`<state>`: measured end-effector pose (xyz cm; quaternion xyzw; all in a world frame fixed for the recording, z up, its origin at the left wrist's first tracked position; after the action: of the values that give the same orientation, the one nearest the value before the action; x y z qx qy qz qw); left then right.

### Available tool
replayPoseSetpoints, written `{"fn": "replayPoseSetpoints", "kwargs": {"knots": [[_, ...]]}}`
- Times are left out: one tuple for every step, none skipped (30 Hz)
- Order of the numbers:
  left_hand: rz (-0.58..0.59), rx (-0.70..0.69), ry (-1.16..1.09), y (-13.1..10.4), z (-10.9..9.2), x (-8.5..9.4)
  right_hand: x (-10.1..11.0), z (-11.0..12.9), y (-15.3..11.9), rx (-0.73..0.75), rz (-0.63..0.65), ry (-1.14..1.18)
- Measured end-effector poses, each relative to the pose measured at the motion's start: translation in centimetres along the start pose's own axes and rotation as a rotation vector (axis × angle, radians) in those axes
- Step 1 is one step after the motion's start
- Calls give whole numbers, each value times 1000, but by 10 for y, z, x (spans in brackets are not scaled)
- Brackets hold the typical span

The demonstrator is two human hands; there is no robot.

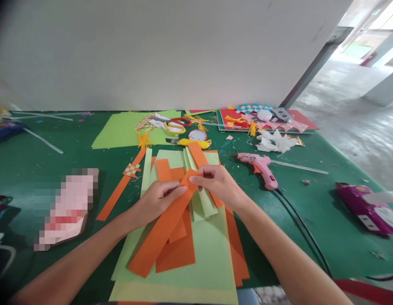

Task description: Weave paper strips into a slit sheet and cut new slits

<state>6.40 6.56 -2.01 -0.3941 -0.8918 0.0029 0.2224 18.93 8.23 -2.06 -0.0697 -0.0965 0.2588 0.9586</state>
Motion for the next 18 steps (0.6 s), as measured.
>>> {"fn": "replayPoseSetpoints", "kwargs": {"knots": [[2,1,-1,0,0,0,0,0,0,3,-2,0],[4,1,-2,0,-1,0,0,1,0,7,-2,-1],[4,1,-4,0,-1,0,1,1,0,12,-4,1],[7,3,-6,0,-1,0,2,2,0,15,-7,6],[13,6,-10,0,-1,0,5,3,-1,18,-15,17],[20,11,-12,0,0,-1,8,4,-2,21,-29,31],[28,17,-15,0,1,-2,12,5,-3,26,-50,46],[36,24,-16,0,2,-3,17,6,-5,31,-79,59],[42,27,-17,-1,3,-3,21,8,-6,34,-109,67],[45,28,-17,-1,3,-4,26,9,-7,36,-136,71],[47,27,-19,-1,3,-4,29,10,-9,40,-158,77],[47,23,-23,-1,3,-4,31,11,-9,46,-168,86],[47,20,-31,-1,3,-4,31,11,-9,54,-170,97],[46,19,-39,-2,3,-4,30,11,-8,63,-165,109],[42,20,-47,-2,4,-4,28,10,-7,68,-152,120],[39,23,-52,-2,4,-4,25,8,-6,63,-129,125],[34,25,-54,-2,4,-4,20,6,-4,47,-95,120],[32,27,-55,-2,3,-3,14,3,-2,25,-54,110]]}}
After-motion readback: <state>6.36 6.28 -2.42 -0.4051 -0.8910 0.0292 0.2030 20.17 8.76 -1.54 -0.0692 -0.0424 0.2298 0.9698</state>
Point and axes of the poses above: each hand's wrist, its own y-axis towards the middle knuckle, its own x-axis out of the back of the hand, z = x × y, the point moved 9 cm from there along y, towards the middle knuckle, and after that the axes turned 14 degrees about z, right-handed, at the moved point
